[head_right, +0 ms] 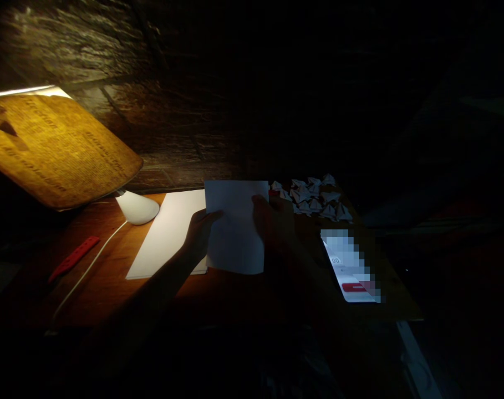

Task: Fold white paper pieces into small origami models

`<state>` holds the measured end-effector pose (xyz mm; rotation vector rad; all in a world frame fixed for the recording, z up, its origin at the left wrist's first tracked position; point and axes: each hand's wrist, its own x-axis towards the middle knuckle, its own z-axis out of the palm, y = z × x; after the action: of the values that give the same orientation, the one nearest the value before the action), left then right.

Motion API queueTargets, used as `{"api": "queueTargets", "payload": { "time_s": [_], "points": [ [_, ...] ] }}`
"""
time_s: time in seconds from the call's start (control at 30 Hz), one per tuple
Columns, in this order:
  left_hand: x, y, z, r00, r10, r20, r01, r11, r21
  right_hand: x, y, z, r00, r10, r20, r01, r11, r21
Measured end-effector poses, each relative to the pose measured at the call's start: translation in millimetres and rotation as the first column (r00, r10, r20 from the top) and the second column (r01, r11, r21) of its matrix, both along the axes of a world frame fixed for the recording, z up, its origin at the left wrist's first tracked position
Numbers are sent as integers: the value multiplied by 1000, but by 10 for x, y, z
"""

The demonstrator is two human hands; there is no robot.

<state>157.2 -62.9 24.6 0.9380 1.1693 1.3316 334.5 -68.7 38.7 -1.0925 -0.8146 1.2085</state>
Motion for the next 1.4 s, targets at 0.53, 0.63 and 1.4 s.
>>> {"api": "queueTargets", "payload": {
  "time_s": [0.53, 0.63, 1.4],
  "points": [
    [18, -27, 61, 999, -33, -6, 32, 999, -15, 37, 107, -94, 992, -125, 5, 123, 981, 152],
    [17, -35, 74, 999, -29, -20, 29, 999, -13, 59, 116, -88, 993, -121, 6, 119, 980, 160],
    [49, -52, 74, 996, -73, -43, 73, 997, -15, 123, 151, -118, 969, -245, 26, 234, 948, 215]
  ]
}}
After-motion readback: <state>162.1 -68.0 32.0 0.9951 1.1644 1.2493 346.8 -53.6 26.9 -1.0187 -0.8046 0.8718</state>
